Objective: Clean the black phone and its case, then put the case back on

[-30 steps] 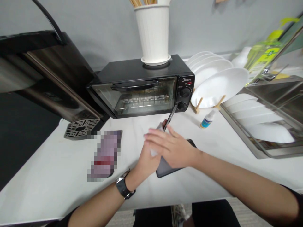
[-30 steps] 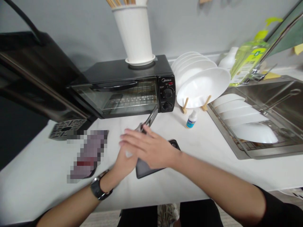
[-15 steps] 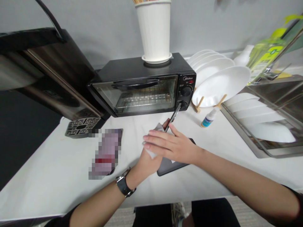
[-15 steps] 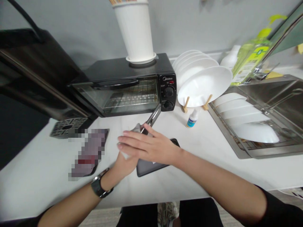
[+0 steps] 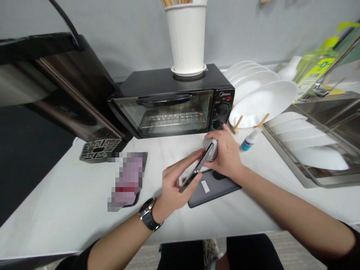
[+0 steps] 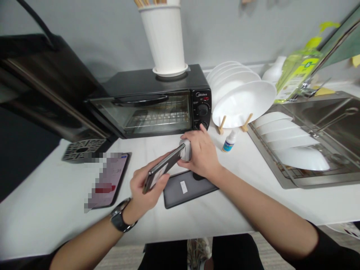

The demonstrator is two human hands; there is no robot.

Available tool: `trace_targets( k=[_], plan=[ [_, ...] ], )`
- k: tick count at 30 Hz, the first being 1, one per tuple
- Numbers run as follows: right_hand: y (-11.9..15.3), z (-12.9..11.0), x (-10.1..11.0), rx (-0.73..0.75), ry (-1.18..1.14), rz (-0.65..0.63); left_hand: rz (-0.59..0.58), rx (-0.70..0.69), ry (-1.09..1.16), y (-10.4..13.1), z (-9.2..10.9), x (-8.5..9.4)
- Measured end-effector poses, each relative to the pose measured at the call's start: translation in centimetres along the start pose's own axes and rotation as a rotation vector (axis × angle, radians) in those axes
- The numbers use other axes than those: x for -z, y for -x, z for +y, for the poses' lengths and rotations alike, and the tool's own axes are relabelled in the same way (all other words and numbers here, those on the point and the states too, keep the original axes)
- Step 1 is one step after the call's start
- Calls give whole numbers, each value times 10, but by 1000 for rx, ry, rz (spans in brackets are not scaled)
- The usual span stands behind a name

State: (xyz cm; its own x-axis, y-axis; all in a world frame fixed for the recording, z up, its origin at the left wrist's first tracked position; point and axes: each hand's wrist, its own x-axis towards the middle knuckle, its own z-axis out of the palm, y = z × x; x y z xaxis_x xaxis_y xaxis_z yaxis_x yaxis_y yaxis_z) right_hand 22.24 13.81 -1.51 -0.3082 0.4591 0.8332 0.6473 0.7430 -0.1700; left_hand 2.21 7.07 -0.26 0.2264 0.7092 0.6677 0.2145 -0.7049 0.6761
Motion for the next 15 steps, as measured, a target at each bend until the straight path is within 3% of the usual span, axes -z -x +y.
trace_targets(
  k=[6, 12, 15],
  plan=[
    [10, -46, -5, -54, -268, 5, 40, -100, -181, 2, -3, 1],
    [18, -66, 7, 176, -278, 265, -140, -262, -239, -5, 9, 1],
    [13, -64, 19, 301, -88, 203, -147, -321, -258, -9, 10, -1]
  ],
)
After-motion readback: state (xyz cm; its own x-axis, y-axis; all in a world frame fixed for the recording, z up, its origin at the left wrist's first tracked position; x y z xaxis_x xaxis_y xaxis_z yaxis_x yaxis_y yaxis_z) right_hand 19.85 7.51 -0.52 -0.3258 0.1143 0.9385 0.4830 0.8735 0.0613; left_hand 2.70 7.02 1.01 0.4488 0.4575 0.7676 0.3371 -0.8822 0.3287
